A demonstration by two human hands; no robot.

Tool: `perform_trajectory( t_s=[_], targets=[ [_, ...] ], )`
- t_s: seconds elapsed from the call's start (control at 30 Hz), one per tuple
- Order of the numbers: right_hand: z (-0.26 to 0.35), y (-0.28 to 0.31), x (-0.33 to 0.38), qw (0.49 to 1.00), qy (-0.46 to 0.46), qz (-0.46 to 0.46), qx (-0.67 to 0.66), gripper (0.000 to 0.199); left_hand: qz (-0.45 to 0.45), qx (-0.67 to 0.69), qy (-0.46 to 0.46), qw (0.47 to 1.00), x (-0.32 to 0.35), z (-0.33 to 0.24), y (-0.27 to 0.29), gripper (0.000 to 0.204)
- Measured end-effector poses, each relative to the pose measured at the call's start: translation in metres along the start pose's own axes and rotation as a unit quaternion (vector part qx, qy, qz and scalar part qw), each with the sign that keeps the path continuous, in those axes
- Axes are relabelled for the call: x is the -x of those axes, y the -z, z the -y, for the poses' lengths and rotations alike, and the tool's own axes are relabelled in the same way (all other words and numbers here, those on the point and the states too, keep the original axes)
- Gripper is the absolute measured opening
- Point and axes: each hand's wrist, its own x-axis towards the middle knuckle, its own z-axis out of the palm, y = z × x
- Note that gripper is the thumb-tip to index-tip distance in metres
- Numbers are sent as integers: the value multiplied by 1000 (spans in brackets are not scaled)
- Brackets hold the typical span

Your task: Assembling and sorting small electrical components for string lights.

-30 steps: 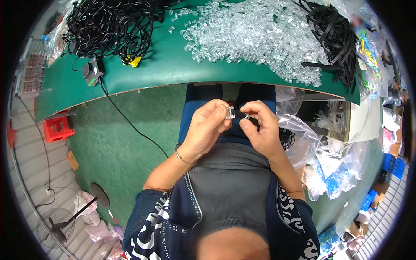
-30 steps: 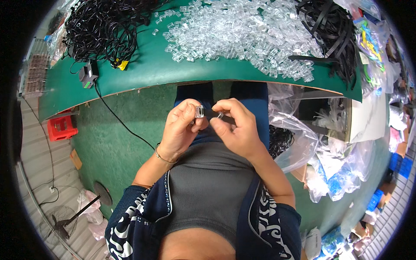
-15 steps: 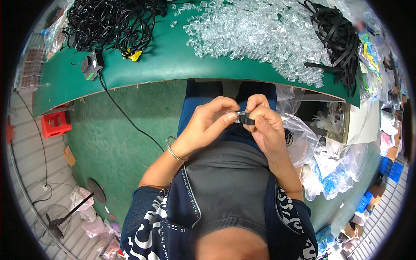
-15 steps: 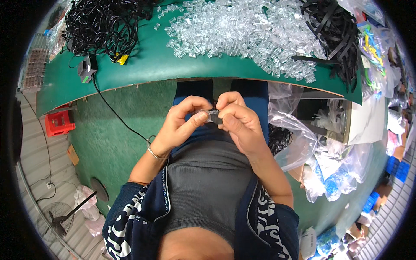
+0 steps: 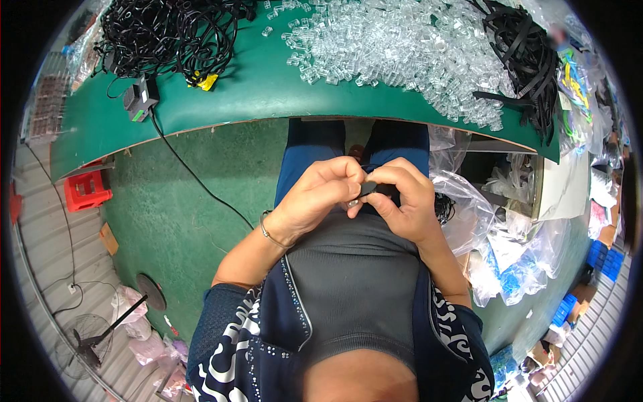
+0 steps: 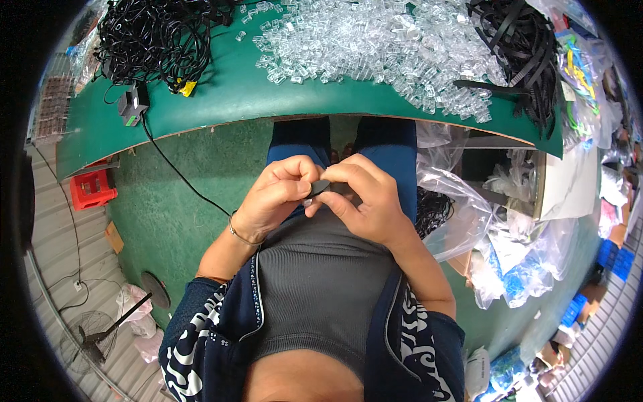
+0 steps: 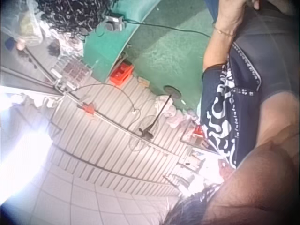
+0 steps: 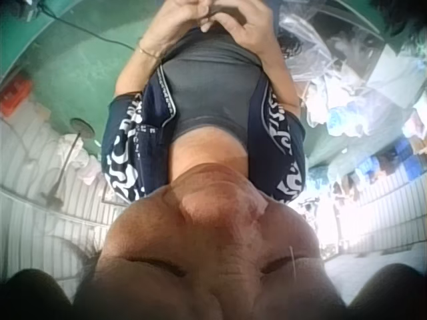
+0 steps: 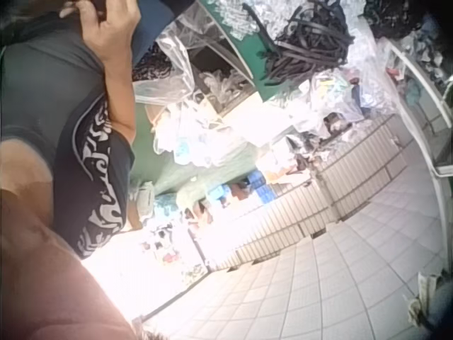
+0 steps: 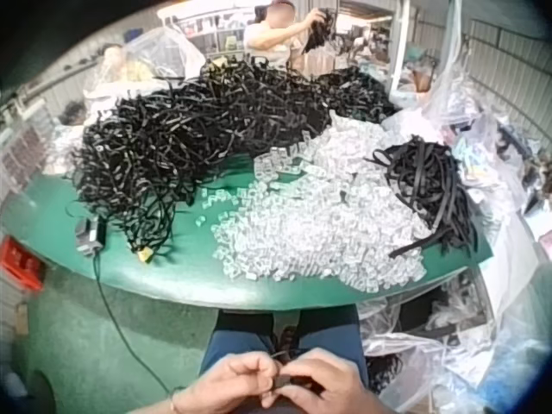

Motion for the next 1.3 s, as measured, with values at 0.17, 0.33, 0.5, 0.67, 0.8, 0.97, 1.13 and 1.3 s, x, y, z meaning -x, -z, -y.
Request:
perform_trajectory(
  t_s=[0.17, 0.33, 0.5, 0.67, 0.8, 0.97, 1.13, 1.3],
  targets=[
    [-9, -5, 7, 995, -20, -30, -96, 20, 7, 52, 7, 999, 3, -2, -4, 10],
    [-12, -5, 3, 995, -17, -32, -90, 21, 1, 22, 20, 1000, 2, -4, -1, 11],
    [-5, 4, -10, 999, 36, 7, 8, 25, -19, 15, 4, 1000, 3, -3, -1, 10],
    [8, 8, -21, 986, 92, -45, 133, 24, -65, -6, -29, 997, 3, 0, -1, 11],
    [9, 15, -7, 991, -127, 42, -2, 16, -85, -154, -114, 978, 2, 6, -4, 18],
    [7, 6, -4, 987, -156, 41, 10, 18, -100, -339, -153, 923, 3, 2, -3, 20],
    [-1, 6, 4, 948, -266, 83, -154, 19, -80, -375, -159, 910, 4, -1, 0, 20],
    [-6, 3, 9, 935, -288, 91, -185, 20, -79, -371, -150, 913, 4, 6, 2, 20]
  ],
)
